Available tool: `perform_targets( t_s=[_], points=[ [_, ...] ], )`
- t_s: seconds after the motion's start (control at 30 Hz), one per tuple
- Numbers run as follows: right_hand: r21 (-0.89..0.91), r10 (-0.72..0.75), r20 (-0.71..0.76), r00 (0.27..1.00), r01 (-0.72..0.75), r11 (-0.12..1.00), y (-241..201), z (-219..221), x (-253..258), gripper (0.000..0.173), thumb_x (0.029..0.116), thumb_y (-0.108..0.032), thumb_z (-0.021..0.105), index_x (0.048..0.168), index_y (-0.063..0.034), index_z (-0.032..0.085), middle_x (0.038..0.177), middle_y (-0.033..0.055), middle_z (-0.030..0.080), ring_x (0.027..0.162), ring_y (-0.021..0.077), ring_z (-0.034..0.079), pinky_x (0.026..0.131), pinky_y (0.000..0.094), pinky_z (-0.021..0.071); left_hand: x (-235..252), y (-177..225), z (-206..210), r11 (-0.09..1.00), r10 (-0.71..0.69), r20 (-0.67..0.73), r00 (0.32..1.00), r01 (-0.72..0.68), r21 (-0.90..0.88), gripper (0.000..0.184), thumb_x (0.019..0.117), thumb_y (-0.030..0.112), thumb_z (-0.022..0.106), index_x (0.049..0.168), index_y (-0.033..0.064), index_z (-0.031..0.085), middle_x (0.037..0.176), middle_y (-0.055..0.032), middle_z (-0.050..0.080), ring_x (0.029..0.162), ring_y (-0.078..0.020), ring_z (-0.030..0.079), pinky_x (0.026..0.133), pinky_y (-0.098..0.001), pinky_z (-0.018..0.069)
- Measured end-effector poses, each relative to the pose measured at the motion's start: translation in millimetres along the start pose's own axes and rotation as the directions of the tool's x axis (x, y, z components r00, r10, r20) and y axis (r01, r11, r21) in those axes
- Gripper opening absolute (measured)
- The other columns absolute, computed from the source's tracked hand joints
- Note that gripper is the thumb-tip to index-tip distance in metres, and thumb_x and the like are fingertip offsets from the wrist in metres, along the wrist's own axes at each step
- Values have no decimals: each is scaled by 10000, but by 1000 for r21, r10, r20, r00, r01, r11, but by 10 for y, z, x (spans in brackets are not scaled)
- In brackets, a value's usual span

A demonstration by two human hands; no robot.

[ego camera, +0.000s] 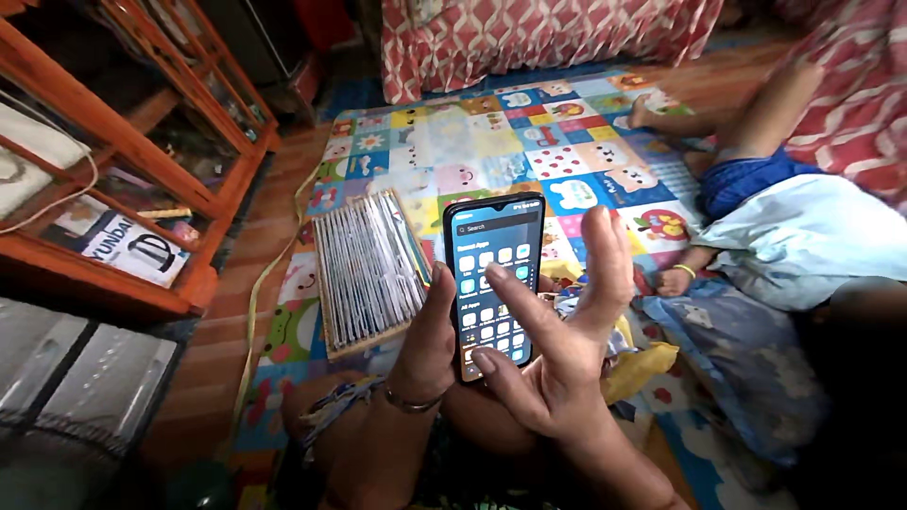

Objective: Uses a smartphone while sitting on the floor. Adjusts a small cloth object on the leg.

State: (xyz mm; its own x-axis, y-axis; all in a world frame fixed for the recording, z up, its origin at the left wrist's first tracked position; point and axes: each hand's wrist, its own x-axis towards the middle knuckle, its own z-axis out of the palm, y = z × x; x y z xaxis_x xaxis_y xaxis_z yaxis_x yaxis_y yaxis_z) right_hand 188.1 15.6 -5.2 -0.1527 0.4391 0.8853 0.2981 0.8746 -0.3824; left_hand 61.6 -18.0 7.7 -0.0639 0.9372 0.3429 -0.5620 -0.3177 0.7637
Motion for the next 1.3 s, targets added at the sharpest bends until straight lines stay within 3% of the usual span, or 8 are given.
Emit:
perform_targets(
  t_s=[0.2, 0.3, 0.37, 0.5, 0.67, 0.83, 0.97, 1.3],
  points=[
    [-32, -2, 60, 998, 4, 999, -37, 39, 22, 477, 1002, -617, 494, 1411, -394, 593, 1726, 53, 103, 1584, 340, -35, 1221, 681, 2, -12, -1, -38, 1000, 18, 19, 1000, -17, -19, 434, 987, 563, 527, 1222, 236, 690, 1139, 28, 742, 1075, -61, 699, 942, -271, 578],
    [93, 5, -87, 996, 3, 996, -47, 43, -73, 469, 997, -572, 527, 1407, -350, 586, 1709, -9, 145, 1580, 258, 71, 1269, 539, 134, 4, 3, -52, 999, 6, 35, 999, -5, -34, 483, 959, 602, 547, 1232, 230, 689, 1132, 12, 747, 1066, -78, 708, 939, -286, 586],
    [188, 22, -191, 981, 15, 982, -15, 67, -152, 502, 1002, -522, 526, 1474, -352, 500, 1694, -46, 184, 1566, 209, 164, 1269, 464, 221, 22, -13, -55, 998, 1, 28, 1000, 1, -61, 522, 933, 622, 574, 1248, 218, 675, 1131, -10, 745, 1067, -108, 712, 940, -316, 589],
    [332, 62, -216, 974, 13, 943, 72, 156, -278, 568, 1021, -506, 475, 1554, -353, 355, 1669, -21, 234, 1518, 182, 276, 1219, 408, 296, 26, -34, -71, 997, -10, 20, 1000, 11, -73, 573, 917, 647, 576, 1275, 207, 656, 1146, -37, 740, 1075, -144, 714, 945, -350, 591],
    [463, 113, -222, 968, 3, 886, 111, 182, -314, 564, 1021, -567, 445, 1549, -389, 361, 1609, -67, 330, 1448, 160, 374, 1179, 382, 356, 68, -58, -158, 980, -50, 170, 984, 81, -184, 664, 937, 660, 557, 1348, 140, 601, 1209, -196, 696, 1120, -324, 693, 988, -479, 564],
    [495, 93, -186, 978, 11, 869, 153, 245, -346, 569, 1042, -577, 382, 1563, -354, 346, 1624, -33, 320, 1453, 186, 381, 1180, 390, 367, 32, -19, -96, 988, 1, 63, 998, 9, -152, 566, 943, 641, 555, 1288, 206, 663, 1162, -100, 734, 1085, -235, 716, 953, -430, 591],
    [511, 73, -169, 983, 24, 860, 165, 262, -345, 560, 1050, -567, 359, 1569, -358, 332, 1619, -20, 328, 1455, 206, 380, 1186, 415, 364, 29, -8, -109, 988, 14, 59, 998, -5, -156, 572, 954, 633, 544, 1297, 189, 655, 1161, -117, 730, 1080, -248, 717, 951, -442, 590],
    [523, 97, -144, 985, -7, 852, 172, 252, -335, 536, 1061, -572, 334, 1555, -363, 353, 1570, -35, 396, 1426, 197, 420, 1165, 400, 393, 28, -16, -89, 993, 33, -18, 999, -35, -112, 528, 934, 630, 576, 1266, 232, 677, 1155, -33, 742, 1093, -155, 709, 959, -385, 587]
  ],
)
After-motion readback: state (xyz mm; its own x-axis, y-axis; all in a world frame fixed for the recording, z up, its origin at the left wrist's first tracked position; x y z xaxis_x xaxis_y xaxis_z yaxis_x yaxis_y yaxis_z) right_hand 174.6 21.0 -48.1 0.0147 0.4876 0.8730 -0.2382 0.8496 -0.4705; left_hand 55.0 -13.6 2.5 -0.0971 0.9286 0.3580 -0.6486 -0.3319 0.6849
